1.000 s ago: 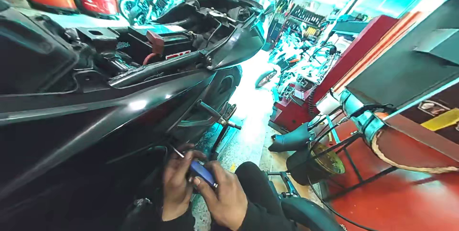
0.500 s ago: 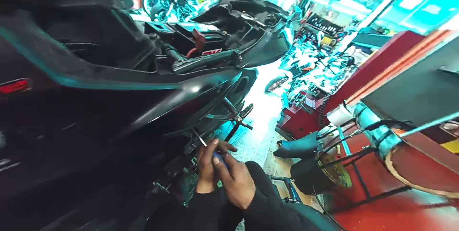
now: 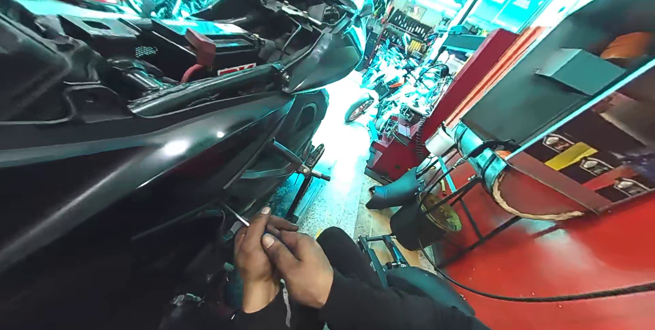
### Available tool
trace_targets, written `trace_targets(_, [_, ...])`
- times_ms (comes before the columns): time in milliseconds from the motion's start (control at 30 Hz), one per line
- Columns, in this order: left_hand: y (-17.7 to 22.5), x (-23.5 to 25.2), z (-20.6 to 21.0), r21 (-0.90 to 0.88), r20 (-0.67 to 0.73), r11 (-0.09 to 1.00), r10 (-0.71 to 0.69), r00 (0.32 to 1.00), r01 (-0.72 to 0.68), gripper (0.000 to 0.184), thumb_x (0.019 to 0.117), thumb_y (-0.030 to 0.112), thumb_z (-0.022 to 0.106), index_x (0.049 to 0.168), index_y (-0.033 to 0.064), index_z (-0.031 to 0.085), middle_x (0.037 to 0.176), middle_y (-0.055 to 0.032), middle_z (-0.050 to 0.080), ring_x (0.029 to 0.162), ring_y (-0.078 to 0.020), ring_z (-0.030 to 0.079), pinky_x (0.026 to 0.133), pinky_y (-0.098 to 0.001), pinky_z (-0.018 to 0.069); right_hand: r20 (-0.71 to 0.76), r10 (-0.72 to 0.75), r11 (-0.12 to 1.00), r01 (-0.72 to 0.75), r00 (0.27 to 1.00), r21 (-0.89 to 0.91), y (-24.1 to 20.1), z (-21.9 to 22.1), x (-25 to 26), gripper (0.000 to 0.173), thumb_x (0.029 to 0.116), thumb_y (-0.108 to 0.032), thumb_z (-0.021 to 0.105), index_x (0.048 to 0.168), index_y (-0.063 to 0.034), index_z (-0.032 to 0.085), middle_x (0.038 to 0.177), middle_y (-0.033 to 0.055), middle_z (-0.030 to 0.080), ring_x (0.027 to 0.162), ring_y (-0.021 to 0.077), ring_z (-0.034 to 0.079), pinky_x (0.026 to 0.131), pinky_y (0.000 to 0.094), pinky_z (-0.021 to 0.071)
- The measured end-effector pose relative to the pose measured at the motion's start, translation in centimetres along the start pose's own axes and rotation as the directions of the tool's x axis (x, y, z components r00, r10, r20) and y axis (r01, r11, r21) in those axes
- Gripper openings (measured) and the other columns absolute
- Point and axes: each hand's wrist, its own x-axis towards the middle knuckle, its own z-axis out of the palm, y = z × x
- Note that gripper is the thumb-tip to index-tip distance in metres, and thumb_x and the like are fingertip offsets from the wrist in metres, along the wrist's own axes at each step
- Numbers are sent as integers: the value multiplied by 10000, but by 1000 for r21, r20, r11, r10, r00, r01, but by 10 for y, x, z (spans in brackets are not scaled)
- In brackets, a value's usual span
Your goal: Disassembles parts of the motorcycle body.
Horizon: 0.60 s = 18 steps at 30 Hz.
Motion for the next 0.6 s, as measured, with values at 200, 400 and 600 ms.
trace_targets(200, [-7, -1, -4, 16, 64, 999, 36, 997, -37, 401, 1057, 193, 460, 722, 139, 674, 636, 37, 687, 568, -68, 670, 573, -229, 591, 31, -12, 980, 6, 999, 199, 3, -1, 1, 452, 1078, -378, 488, 1272, -28, 699, 1441, 112, 605, 1308, 206, 585, 1115, 481, 464])
trace_targets(400, [-19, -15, 3, 215, -126, 976, 71, 989, -43, 544, 1109, 508, 268, 857, 151, 593, 664, 58, 664, 595, -59, 656, 562, -251, 579, 203, -84, 984, 50, 976, 168, 23, -50, -13, 480, 1089, -407, 467, 1266, 2, 646, 1020, 204, 687, 871, 290, 668, 833, 518, 550])
trace_targets(600, [-79, -44, -12, 366, -103, 926, -57, 993, 91, 165, 1037, 64, 474, 1168, 4, 553, 885, -46, 662, 661, -101, 640, 602, -274, 578, 225, 163, 674, -275, 961, 685, 151, -38, -58, 490, 984, -215, 650, 1395, -29, 457, 917, 105, 660, 672, 157, 634, 623, 324, 561])
